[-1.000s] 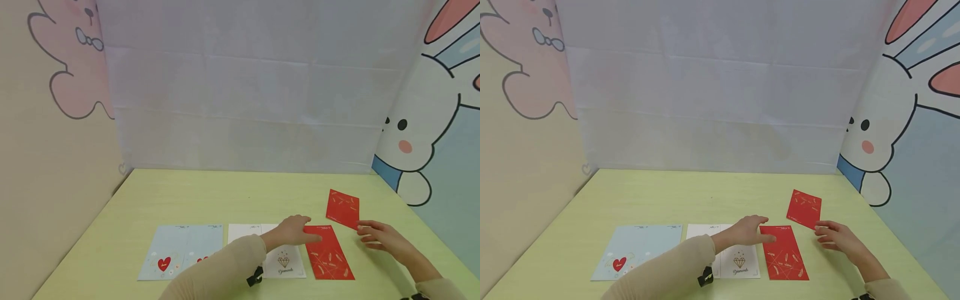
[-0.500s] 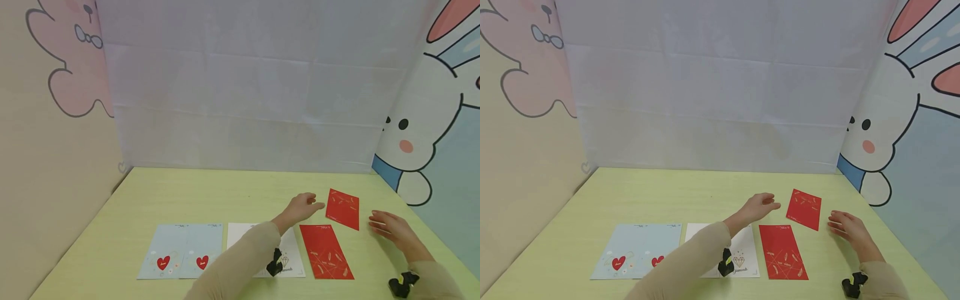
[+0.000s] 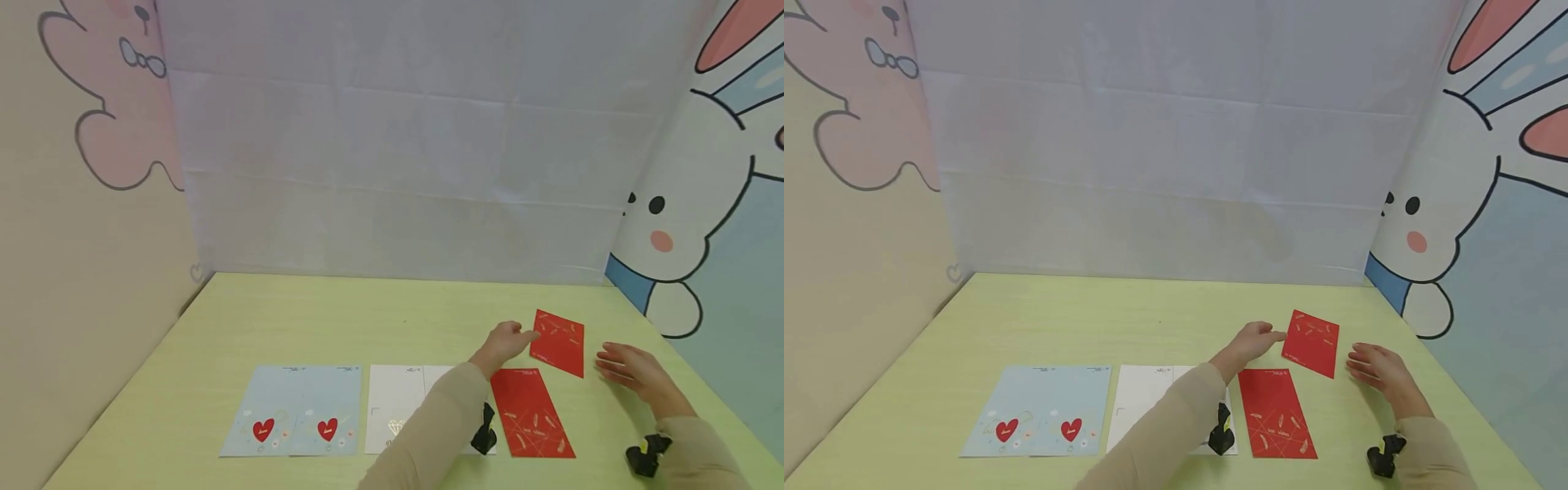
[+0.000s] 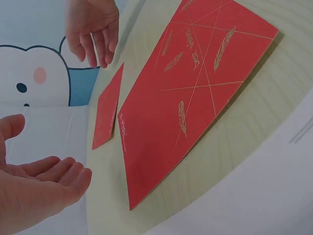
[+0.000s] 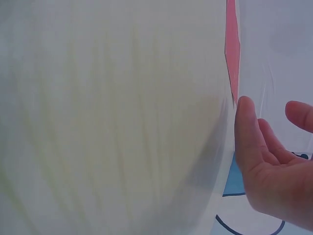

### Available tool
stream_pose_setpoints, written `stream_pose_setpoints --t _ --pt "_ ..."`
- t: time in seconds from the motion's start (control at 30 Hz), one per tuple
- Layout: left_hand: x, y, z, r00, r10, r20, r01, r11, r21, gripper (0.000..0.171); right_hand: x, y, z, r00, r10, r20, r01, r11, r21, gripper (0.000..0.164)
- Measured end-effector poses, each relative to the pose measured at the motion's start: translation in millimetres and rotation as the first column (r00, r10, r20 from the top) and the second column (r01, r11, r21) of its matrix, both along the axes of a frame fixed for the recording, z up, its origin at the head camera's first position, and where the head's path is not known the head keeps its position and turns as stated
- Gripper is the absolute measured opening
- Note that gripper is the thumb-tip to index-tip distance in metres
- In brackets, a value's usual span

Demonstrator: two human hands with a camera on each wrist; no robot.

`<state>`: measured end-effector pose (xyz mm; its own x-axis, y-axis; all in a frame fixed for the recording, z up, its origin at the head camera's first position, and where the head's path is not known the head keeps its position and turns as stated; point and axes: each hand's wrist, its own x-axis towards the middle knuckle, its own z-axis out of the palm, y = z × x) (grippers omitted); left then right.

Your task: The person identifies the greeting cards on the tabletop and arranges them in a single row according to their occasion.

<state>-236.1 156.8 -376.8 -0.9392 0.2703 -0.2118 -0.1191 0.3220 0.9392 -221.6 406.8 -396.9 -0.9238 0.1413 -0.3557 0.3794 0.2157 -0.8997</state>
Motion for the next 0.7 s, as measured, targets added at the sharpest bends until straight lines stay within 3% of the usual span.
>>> stream_pose_setpoints --t 0.3,0.57,0.7 --pt "2.3 17 -12.3 0.999 0.0 0.037 0.001 1.0 -0.029 0.049 1.2 -1 0.9 0.998 0.052 0.029 -0.053 0.998 0.037 0.073" --pt "3.6 19 -11.9 0.999 -0.021 0.04 0.025 0.992 -0.12 0.049 -1.9 -4 0.3 0.998 0.06 0.032 -0.062 0.995 0.08 0.071" --pt "2.8 23 -14.3 0.999 -0.012 0.051 0.018 0.993 -0.119 0.051 -3.5 -5 -1.6 0.997 0.068 0.024 -0.069 0.994 0.081 0.069"
